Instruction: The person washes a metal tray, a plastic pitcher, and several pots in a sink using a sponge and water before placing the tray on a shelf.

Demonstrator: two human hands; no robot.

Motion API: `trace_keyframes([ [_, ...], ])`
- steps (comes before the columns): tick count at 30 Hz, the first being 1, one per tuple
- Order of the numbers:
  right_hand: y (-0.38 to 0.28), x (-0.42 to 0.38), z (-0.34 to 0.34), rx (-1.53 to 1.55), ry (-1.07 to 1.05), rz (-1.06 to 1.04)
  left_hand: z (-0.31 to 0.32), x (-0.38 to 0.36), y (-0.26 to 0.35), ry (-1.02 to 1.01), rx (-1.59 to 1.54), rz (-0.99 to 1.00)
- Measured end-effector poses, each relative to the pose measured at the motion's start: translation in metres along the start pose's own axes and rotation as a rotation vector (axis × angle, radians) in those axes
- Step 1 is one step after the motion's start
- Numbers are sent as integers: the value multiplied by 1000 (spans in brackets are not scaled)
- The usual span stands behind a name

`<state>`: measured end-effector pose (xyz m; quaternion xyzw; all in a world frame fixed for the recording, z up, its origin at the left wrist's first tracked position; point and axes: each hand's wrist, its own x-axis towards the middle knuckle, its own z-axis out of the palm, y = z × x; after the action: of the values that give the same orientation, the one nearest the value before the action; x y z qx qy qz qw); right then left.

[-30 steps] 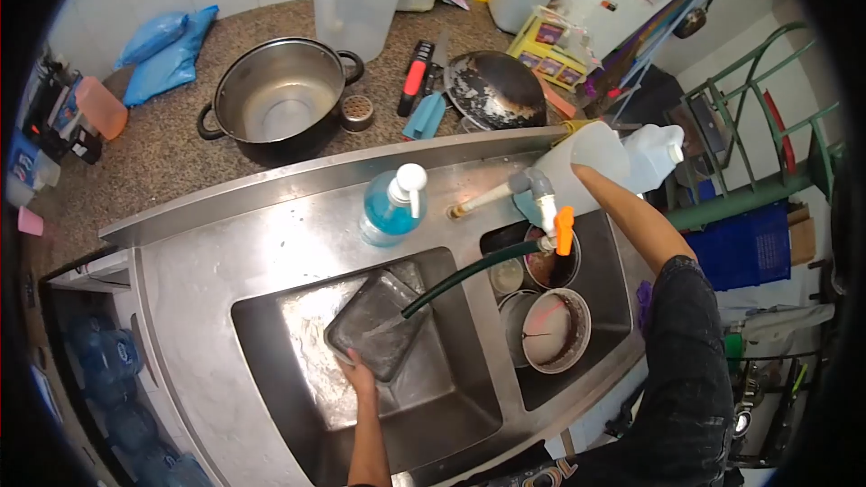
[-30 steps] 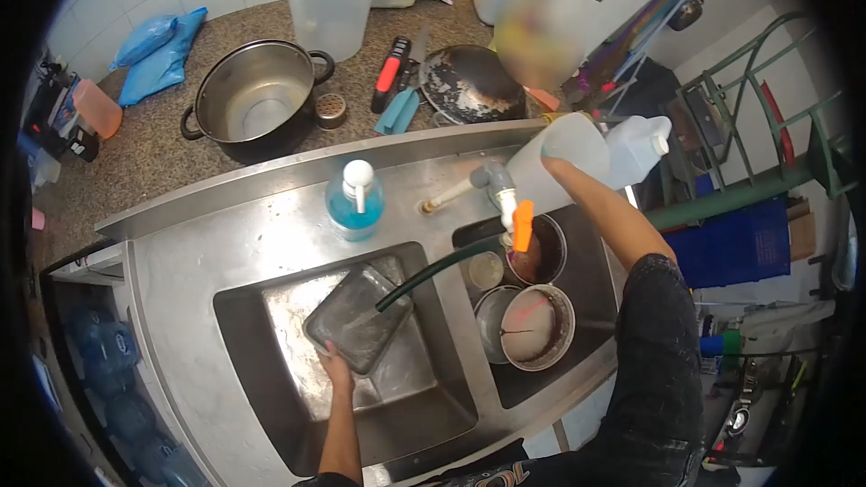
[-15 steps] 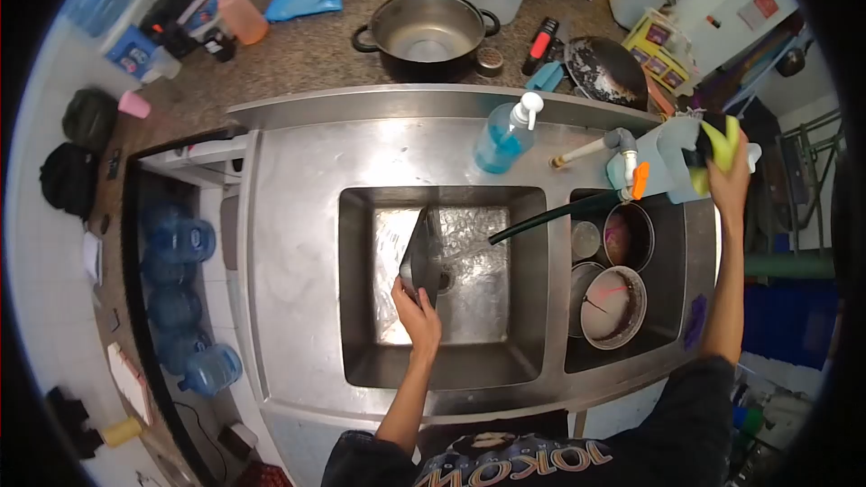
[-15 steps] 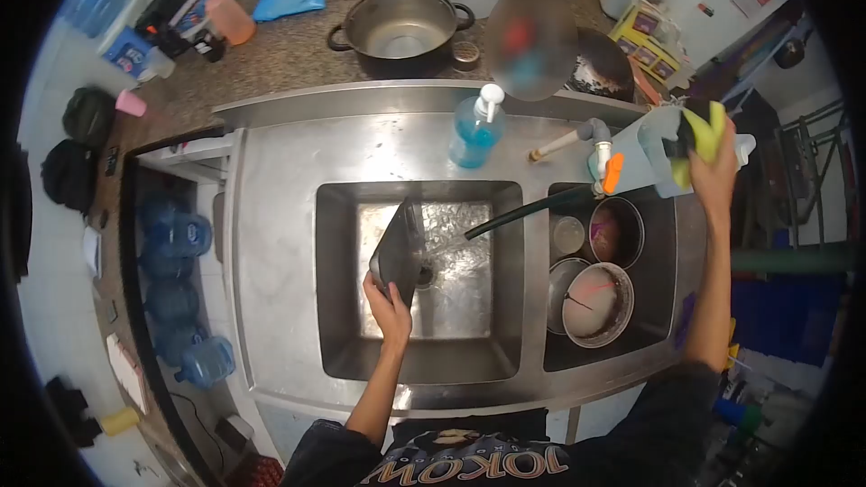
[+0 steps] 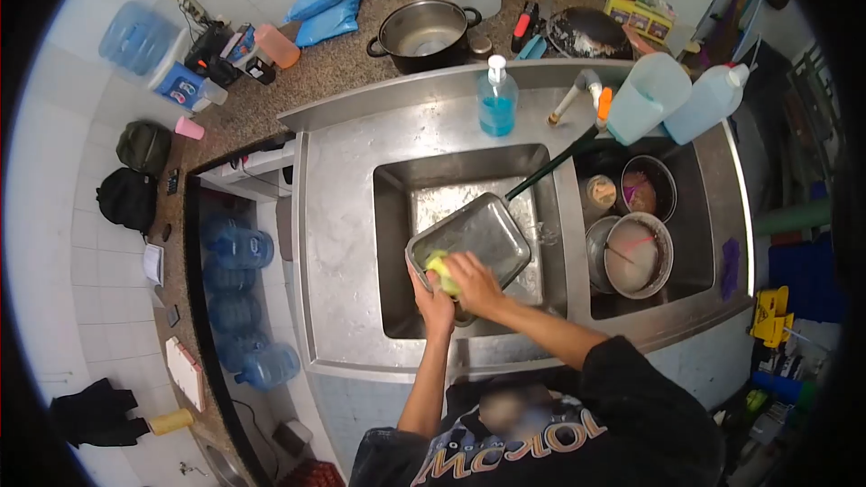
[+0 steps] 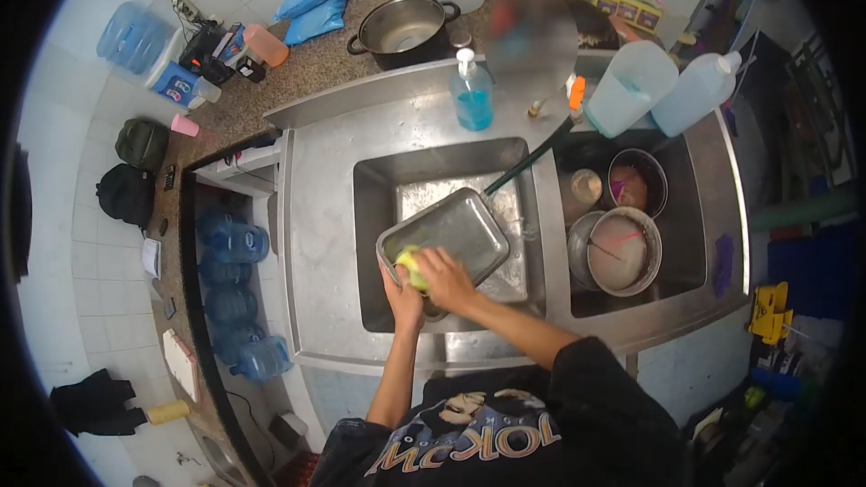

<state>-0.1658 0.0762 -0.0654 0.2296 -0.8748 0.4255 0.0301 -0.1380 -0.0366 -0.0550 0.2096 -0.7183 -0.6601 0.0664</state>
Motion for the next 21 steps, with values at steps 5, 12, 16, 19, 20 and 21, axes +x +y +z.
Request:
trace_keyframes([
  [5,87,16,37,20,232,414,12,-14,18,-10,296,38],
  [12,96,-9,80,192,314,440,15,15,-19,-99,542,78],
  [16,97,-2,98,105,403,518,33,25,-13,-123,535,6],
  [19,69,-4,79,461,343,248,22,39,-29,-122,393,92],
  [20,82,-5,73,432,352,195,18,40,-31,-144,411,89],
  [21,110,-12,85,407,352,328,9,37,-32,-121,412,116],
])
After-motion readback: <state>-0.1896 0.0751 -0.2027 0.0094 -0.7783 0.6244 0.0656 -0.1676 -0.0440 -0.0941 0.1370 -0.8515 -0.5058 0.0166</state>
